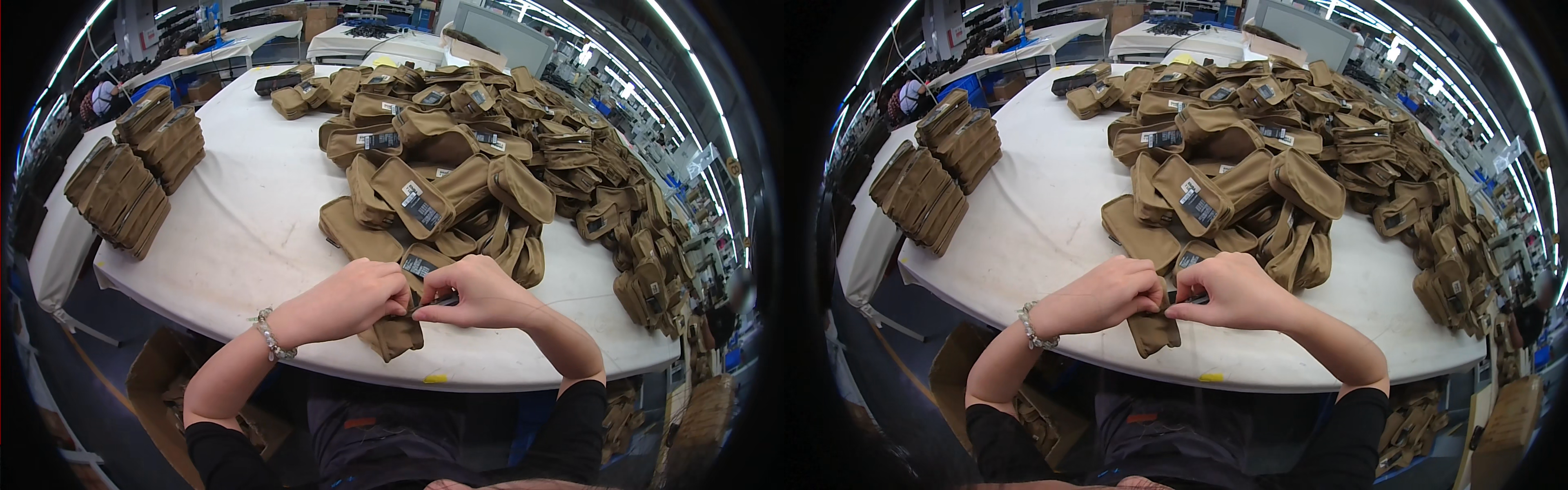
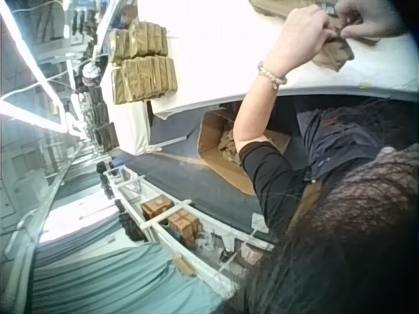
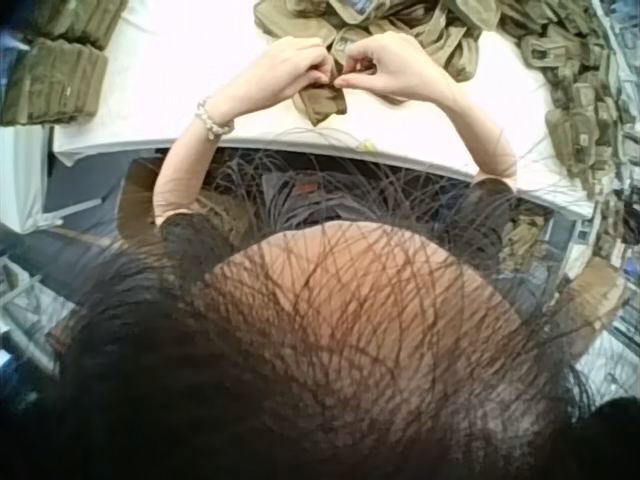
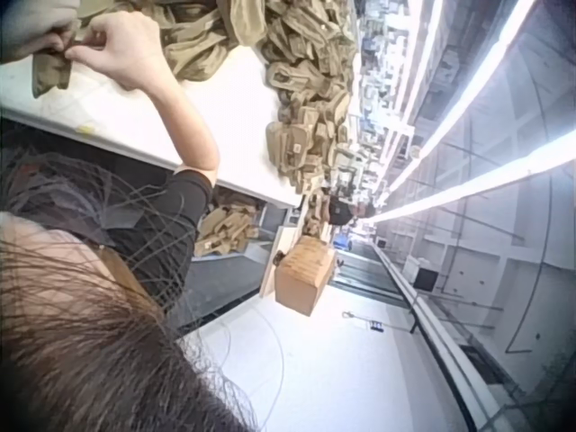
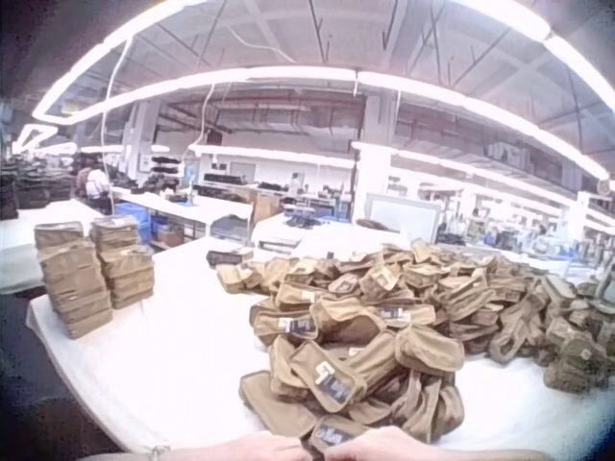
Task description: Trimming excess threads and inspecting manufactured fabric pouches in a workshop.
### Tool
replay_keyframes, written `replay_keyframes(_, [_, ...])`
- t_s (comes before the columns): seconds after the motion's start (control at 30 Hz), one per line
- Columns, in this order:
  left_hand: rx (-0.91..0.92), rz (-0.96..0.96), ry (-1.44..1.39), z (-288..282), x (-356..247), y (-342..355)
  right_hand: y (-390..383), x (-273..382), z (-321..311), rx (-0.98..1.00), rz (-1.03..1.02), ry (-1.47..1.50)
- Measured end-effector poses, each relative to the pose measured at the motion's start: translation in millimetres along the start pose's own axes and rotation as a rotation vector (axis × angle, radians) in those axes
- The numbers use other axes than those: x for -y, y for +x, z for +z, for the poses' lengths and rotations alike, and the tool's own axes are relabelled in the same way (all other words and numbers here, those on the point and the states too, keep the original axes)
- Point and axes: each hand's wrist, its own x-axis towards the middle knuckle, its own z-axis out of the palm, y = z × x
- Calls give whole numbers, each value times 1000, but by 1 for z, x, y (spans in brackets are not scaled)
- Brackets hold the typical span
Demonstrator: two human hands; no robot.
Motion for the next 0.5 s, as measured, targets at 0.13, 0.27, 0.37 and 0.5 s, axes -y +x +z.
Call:
replay_keyframes(0.13, [10, -9, -2, -1, -3, 1, -3, 3, 2, -25, -1, -51])
replay_keyframes(0.27, [2, -9, 11, -1, -4, 1, -3, 1, 4, -29, 7, -35])
replay_keyframes(0.37, [1, -1, 16, 0, -3, 1, -2, 0, 4, -10, 20, -26])
replay_keyframes(0.5, [-9, 8, 28, 1, -3, 0, -1, -2, 5, -6, 4, 13])
